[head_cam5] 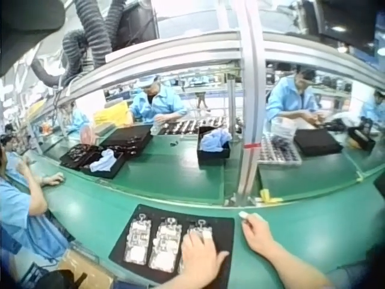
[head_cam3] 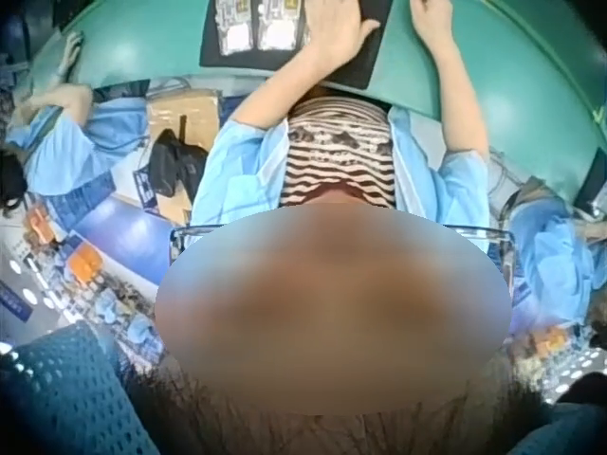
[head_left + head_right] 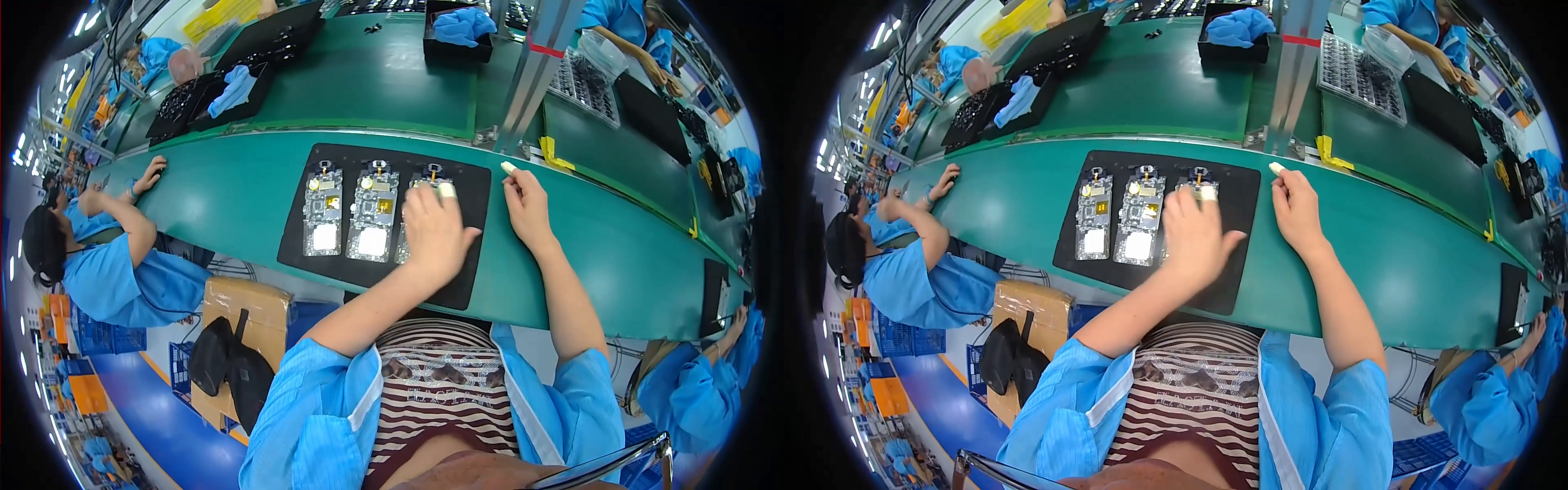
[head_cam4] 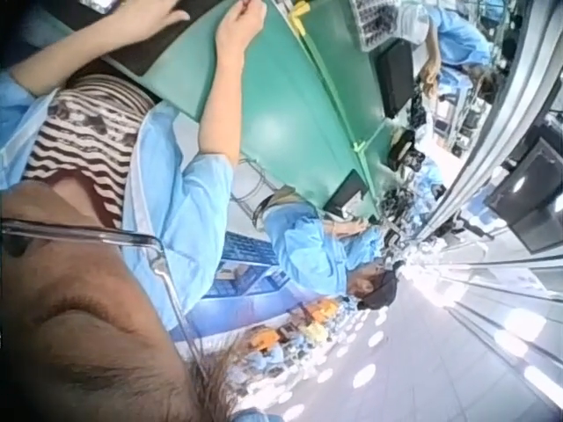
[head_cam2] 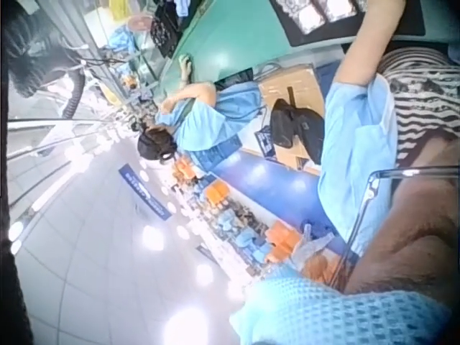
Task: The person assembles internal circuit boards and internal components into device frames by hand, taking parts from an assembly tray and placing them into the frames.
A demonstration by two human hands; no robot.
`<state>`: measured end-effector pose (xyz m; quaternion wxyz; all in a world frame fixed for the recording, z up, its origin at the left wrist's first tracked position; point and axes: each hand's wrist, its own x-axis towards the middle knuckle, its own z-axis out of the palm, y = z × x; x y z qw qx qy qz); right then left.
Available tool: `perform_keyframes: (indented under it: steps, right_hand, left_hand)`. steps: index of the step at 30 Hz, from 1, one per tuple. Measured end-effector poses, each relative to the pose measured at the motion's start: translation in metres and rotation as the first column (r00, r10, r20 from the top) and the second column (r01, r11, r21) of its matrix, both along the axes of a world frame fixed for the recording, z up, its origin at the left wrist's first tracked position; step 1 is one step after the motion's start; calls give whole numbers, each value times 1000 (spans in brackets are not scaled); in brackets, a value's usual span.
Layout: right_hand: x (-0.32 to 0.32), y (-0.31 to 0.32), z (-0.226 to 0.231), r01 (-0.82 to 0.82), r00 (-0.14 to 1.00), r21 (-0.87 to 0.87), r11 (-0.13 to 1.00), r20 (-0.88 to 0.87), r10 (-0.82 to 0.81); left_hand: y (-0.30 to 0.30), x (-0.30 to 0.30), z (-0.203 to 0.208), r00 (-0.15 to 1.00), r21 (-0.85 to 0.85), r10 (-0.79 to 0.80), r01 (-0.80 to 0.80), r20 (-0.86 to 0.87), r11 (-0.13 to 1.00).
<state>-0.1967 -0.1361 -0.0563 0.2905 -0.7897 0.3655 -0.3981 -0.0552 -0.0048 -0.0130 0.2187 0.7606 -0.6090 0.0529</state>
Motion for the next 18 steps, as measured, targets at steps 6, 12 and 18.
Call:
perform_keyframes:
  steps: [6,12,18]
  right_hand:
    - [-4,5,3,-71,997,16,997,-13,71]
    - [-5,11,14,-121,988,127,985,113,107]
    - [-1,18,16,-597,783,646,476,599,167]
  left_hand:
    - [-4,21,-3,991,333,-16,-28,129,943]
    - [-3,51,33,980,114,-64,87,-188,990]
    - [3,52,15,604,103,-116,316,-788,943]
